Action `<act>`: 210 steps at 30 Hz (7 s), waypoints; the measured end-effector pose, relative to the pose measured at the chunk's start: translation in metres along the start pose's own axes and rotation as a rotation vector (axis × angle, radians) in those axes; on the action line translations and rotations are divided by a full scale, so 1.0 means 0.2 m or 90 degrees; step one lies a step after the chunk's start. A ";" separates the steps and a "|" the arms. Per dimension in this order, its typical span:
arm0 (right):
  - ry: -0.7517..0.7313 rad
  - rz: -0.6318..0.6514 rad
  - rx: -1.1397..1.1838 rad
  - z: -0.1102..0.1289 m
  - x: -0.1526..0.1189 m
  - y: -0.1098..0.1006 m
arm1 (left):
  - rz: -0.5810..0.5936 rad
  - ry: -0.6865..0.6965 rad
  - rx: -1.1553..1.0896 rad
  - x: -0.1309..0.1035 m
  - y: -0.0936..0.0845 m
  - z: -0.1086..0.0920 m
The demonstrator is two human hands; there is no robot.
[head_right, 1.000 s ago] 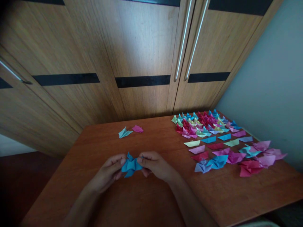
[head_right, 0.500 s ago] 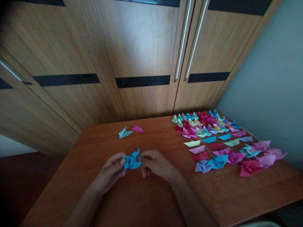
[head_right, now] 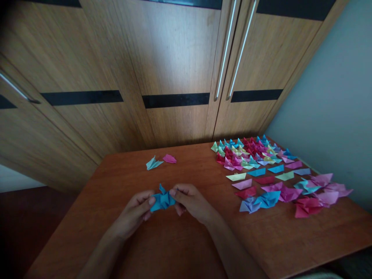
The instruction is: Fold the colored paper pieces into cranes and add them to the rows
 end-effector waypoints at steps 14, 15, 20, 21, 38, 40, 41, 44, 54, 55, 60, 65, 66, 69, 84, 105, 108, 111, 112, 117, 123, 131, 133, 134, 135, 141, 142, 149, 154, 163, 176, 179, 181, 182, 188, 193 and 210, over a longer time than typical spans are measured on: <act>0.019 0.050 -0.079 0.00 0.00 -0.02 | -0.065 0.004 -0.088 -0.02 -0.03 -0.05; 0.013 0.036 -0.087 -0.01 0.00 -0.03 | -0.062 -0.003 -0.065 -0.01 -0.03 -0.04; -0.038 -0.050 -0.135 0.01 0.02 -0.05 | -0.083 0.060 0.163 0.03 0.01 -0.08; -0.045 -0.051 -0.143 0.02 0.02 -0.05 | -0.099 0.086 0.190 0.04 0.01 -0.09; -0.024 0.007 0.013 -0.01 -0.01 0.01 | -0.015 -0.001 -0.147 -0.02 0.00 -0.04; -0.021 0.009 0.024 -0.02 -0.01 0.02 | -0.024 0.000 -0.166 -0.02 0.00 -0.03; -0.022 0.002 0.024 -0.02 -0.01 0.02 | -0.033 0.001 -0.168 -0.02 0.01 -0.03; -0.027 -0.023 0.023 -0.02 -0.01 0.00 | -0.037 -0.006 -0.164 -0.01 0.02 -0.02; -0.064 0.069 0.039 0.05 0.02 0.04 | -0.025 -0.028 -0.170 -0.02 0.02 -0.04; -0.052 0.068 0.051 0.04 0.02 0.04 | -0.025 -0.029 -0.165 -0.02 0.02 -0.04; -0.003 0.039 0.113 -0.04 0.01 0.02 | -0.022 -0.024 -0.124 -0.01 0.02 -0.04; -0.001 0.004 0.166 -0.06 0.02 0.01 | -0.003 -0.019 -0.087 0.00 0.01 -0.05; 0.003 -0.006 0.196 -0.06 0.02 0.01 | 0.007 -0.020 -0.088 0.00 0.01 -0.05; 0.004 -0.030 0.283 -0.06 0.02 0.02 | 0.040 -0.015 -0.137 -0.01 0.02 -0.04; -0.016 -0.050 0.460 -0.08 0.01 0.06 | 0.136 0.071 -0.286 -0.04 0.07 -0.03; -0.047 -0.092 0.336 -0.05 0.01 -0.05 | 0.086 0.015 -0.023 -0.03 0.09 -0.13; -0.049 -0.067 0.190 -0.04 0.01 -0.06 | 0.065 0.015 -0.001 -0.03 0.08 -0.15; -0.044 -0.033 0.113 -0.04 0.01 -0.05 | 0.072 -0.011 0.010 -0.02 0.09 -0.15; -0.042 -0.023 0.109 -0.04 0.01 -0.04 | 0.079 -0.015 0.010 -0.02 0.09 -0.14; -0.040 -0.010 0.114 -0.05 0.01 -0.03 | 0.057 0.001 -0.004 -0.02 0.06 -0.11; -0.028 -0.029 0.222 -0.07 0.01 -0.03 | 0.019 0.011 -0.081 -0.01 0.01 -0.06; -0.020 -0.075 0.368 -0.12 0.02 0.01 | 0.045 0.018 -0.235 -0.03 0.03 -0.06; -0.003 -0.064 0.340 -0.13 0.02 0.02 | 0.030 0.039 -0.258 -0.04 0.02 -0.07; 0.004 -0.057 0.324 -0.13 0.02 0.03 | 0.019 0.050 -0.266 -0.04 0.01 -0.08; 0.010 -0.053 0.316 -0.13 0.02 0.03 | 0.010 0.059 -0.273 -0.04 0.00 -0.08; -0.017 -0.114 0.422 -0.13 0.02 -0.02 | -0.005 0.066 -0.245 -0.03 -0.01 -0.10; -0.021 -0.118 0.431 -0.12 0.02 -0.02 | -0.008 0.064 -0.239 -0.03 -0.01 -0.09; -0.028 -0.141 0.448 -0.13 0.03 -0.02 | 0.002 0.079 -0.285 -0.02 0.00 -0.08; -0.001 -0.150 0.502 -0.12 0.04 -0.01 | 0.031 0.081 -0.240 -0.03 0.01 -0.08; 0.023 -0.179 0.556 -0.13 0.04 -0.02 | 0.004 0.081 -0.213 -0.02 0.01 -0.07; -0.189 -0.420 -0.124 0.06 -0.03 -0.23 | -0.104 0.039 0.073 0.03 -0.01 -0.06; -0.210 -0.351 -0.261 0.10 -0.07 -0.15 | -0.104 0.052 0.087 0.03 -0.01 -0.07; -0.195 -0.305 -0.329 0.09 -0.09 -0.09 | -0.104 0.059 0.088 0.03 0.00 -0.07; -0.187 -0.292 -0.359 0.08 -0.10 -0.06 | -0.100 0.060 0.088 0.04 0.00 -0.06; -0.204 -0.301 -0.469 0.06 -0.13 -0.03 | -0.032 0.046 0.117 0.05 0.05 -0.03; -0.229 -0.388 -0.588 0.13 -0.22 -0.06 | 0.041 0.001 0.164 0.06 0.07 -0.01; 0.020 -0.753 -0.956 0.16 -1.40 -0.61 | 0.054 -0.030 0.263 0.08 0.06 0.01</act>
Point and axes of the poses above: each hand's wrist, its own x-axis towards the middle knuckle, its own y-axis out of the palm, z = x × y, the point moved 5 cm from there along x, towards the middle knuckle, and after that the axes turned 8 degrees about -y, right-handed, at the moved point
